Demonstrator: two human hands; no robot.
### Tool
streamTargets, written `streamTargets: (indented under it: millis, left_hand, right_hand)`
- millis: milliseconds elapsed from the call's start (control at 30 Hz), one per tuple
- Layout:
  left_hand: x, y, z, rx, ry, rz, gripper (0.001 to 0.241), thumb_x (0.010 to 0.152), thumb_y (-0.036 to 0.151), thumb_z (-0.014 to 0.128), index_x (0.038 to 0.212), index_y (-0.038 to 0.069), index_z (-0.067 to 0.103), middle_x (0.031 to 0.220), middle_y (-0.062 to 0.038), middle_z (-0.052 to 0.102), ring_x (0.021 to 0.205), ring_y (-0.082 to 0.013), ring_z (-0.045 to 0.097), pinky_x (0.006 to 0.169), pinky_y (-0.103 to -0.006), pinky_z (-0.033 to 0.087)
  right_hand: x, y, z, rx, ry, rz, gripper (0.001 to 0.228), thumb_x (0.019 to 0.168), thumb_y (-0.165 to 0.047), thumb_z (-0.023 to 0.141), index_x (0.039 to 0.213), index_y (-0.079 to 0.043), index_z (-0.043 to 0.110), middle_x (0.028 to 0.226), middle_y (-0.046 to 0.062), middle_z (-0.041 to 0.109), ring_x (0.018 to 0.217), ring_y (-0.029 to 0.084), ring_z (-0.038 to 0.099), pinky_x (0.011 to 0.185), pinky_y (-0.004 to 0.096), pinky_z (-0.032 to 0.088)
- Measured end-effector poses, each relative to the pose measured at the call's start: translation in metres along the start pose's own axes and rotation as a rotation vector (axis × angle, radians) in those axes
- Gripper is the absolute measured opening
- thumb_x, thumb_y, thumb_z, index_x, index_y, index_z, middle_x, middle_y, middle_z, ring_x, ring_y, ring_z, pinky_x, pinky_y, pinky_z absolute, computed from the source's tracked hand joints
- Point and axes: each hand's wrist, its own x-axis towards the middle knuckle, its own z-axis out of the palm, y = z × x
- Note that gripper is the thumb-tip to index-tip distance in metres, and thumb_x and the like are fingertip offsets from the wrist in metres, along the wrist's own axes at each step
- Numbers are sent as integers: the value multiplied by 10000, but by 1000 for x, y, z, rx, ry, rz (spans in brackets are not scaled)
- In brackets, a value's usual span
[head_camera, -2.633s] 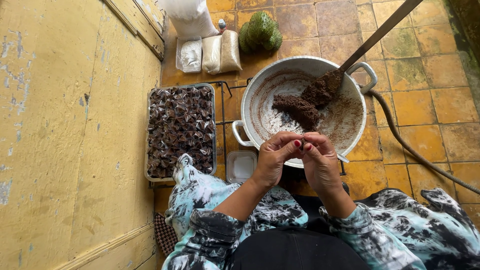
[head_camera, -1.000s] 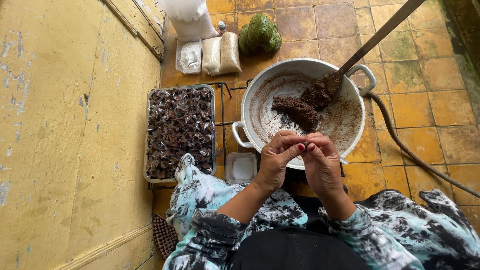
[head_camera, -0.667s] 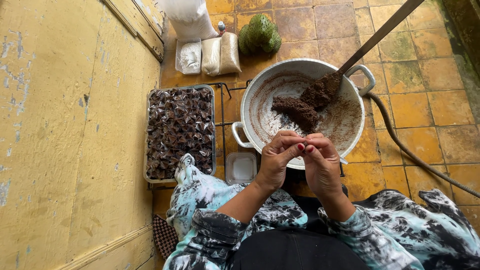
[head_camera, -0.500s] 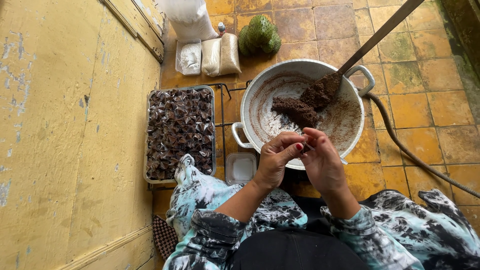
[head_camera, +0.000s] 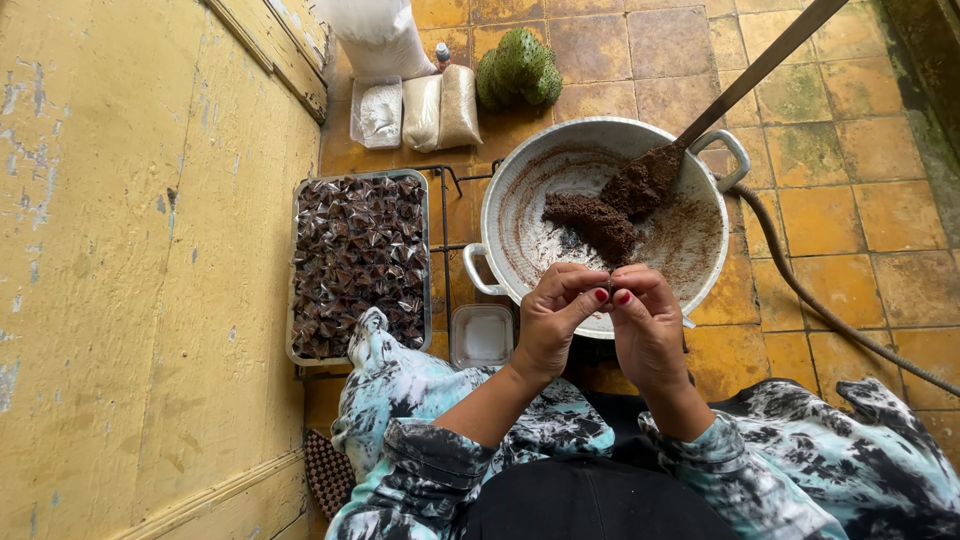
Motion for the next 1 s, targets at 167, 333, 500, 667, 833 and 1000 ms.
streamTargets:
  millis: [167,333,500,667,833,1000]
  left_hand:
    - [-1,-10,-4,-28,14,2,175,899,-9,765,1048,-98,741,991,-131,606,827,-205,731,722,-344,670]
    - [-2,-13,-4,-70,14,12,168,896,-27,770,1036,-114,736,1016,-145,618,829,-205,734,699,-321,664]
    - [-1,-16,-1,-110,45,25,162,885,-33,778,1028,-100,740,1010,-128,614,813,-169,721,682,-295,658]
    - [0,-16,0,-150,49,17,176,900,-21,780,1056,-88,732,1051,-131,628,831,-159,726,696,-268,659]
    - [0,-11,4,-224,54,-48,169,931,23,784,1066,-61,729,1082,-120,669,862,-150,740,702,-235,662]
    - [15,7,-21,-242,-32,-172,148,965,106,744,1101,49,735,1151,-126,689,923,-244,726,770,-283,663]
  right_hand:
    - [-3,2,4,-48,12,-59,122,976,-32,654,1060,49,617,1016,138,539,876,158,603,773,267,573]
    - [-4,-1,10,-49,30,-77,81,985,-10,640,1050,38,629,1008,132,557,873,147,598,777,260,558]
    - [-4,-1,7,-46,7,-54,57,1000,-20,638,1051,7,635,1014,118,567,895,143,612,799,259,564]
    - [-2,3,4,-43,-11,-37,74,1013,-33,633,1078,-1,619,1031,120,567,918,150,626,843,280,592]
    - [-2,-2,13,-63,-10,-38,130,1041,-116,625,1141,-35,605,1110,103,592,993,151,654,880,253,588]
    - [-1,-21,4,-107,-112,126,220,1048,-241,651,1237,-131,629,1113,23,669,1037,149,638,908,268,549]
